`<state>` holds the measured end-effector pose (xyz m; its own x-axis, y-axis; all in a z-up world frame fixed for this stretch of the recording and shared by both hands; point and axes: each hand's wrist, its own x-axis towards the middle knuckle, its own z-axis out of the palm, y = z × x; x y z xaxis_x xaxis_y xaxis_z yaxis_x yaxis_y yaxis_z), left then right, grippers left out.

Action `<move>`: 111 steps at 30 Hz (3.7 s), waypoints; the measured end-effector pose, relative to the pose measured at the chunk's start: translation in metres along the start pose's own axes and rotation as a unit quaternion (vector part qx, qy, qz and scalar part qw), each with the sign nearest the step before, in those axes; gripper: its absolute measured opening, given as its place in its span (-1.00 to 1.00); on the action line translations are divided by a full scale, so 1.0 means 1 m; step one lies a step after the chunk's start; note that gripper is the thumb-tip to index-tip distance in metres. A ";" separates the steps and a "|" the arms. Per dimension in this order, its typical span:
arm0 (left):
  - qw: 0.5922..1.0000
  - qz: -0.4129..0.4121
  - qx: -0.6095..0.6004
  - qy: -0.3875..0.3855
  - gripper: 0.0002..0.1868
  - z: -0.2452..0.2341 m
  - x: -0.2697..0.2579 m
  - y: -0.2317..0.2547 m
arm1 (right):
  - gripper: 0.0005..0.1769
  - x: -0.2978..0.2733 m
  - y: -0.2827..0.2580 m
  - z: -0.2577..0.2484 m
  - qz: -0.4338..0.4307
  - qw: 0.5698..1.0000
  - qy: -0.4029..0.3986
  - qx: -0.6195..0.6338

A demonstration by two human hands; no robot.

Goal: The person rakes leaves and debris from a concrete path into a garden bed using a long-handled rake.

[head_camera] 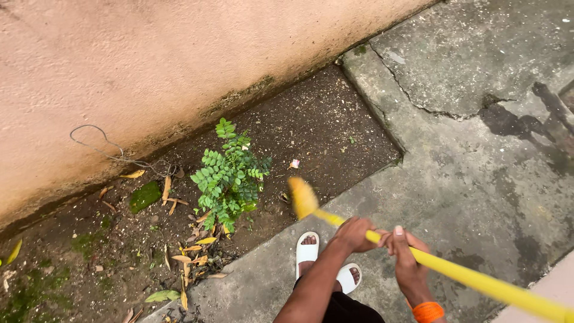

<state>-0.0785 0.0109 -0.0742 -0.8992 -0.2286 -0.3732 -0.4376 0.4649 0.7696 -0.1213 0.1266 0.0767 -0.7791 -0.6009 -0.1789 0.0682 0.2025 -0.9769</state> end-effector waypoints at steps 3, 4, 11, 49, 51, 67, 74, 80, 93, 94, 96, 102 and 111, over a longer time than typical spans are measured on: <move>0.998 -0.019 -0.035 0.048 -0.71 -0.008 -0.030 -0.011 | -0.44 0.003 0.007 0.004 0.033 0.997 -0.040 0.063; 0.998 -0.040 -0.030 0.033 -0.76 -0.015 -0.040 -0.011 | -0.42 0.003 0.006 0.006 0.038 0.995 -0.055 0.080; 0.997 -0.060 -0.033 0.048 -0.80 -0.072 -0.076 0.039 | -0.44 0.007 -0.031 0.009 0.017 0.990 -0.048 0.129; 0.994 -0.012 -0.024 0.106 -0.66 -0.063 0.040 0.141 | -0.47 0.075 -0.062 -0.089 -0.138 0.982 -0.045 0.122; 0.988 0.037 -0.022 0.151 -0.60 -0.066 0.056 0.153 | -0.47 0.078 -0.073 -0.096 -0.182 0.978 -0.047 0.086; 0.983 0.118 -0.069 0.120 -0.69 0.008 0.199 0.098 | -0.65 0.152 -0.001 -0.125 -0.085 0.990 -0.033 -0.104; 0.996 0.037 -0.052 0.057 -0.75 -0.025 0.158 0.141 | -0.49 0.152 -0.034 -0.158 -0.130 0.990 -0.049 0.000; 0.977 0.099 -0.082 0.167 -0.59 -0.051 0.181 0.178 | -0.52 0.167 -0.079 -0.159 -0.193 0.979 -0.065 -0.010; 0.975 0.136 -0.063 0.162 -0.77 0.036 0.256 0.102 | -0.62 0.195 0.021 -0.161 -0.006 0.992 -0.014 -0.128; 0.983 0.093 -0.077 0.140 -0.79 0.039 0.255 0.100 | -0.61 0.192 0.022 -0.162 -0.021 0.995 -0.021 -0.094; 0.990 0.000 -0.103 0.098 -0.73 0.038 0.236 0.091 | -0.56 0.187 0.023 -0.158 -0.049 0.998 -0.041 -0.023; 0.997 -0.059 -0.021 0.038 -0.64 0.001 0.195 0.088 | -0.51 0.180 0.004 -0.140 -0.017 0.995 -0.036 0.093; 0.984 0.031 -0.076 0.160 -0.88 -0.064 0.133 0.116 | -0.52 0.164 -0.060 -0.114 -0.112 0.984 -0.100 0.094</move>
<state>-0.2484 -0.0202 -0.0011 -0.8667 -0.4728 -0.1593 -0.3547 0.3594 0.8632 -0.3242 0.1044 0.1190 -0.6512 -0.7577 0.0429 0.0375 -0.0886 -0.9954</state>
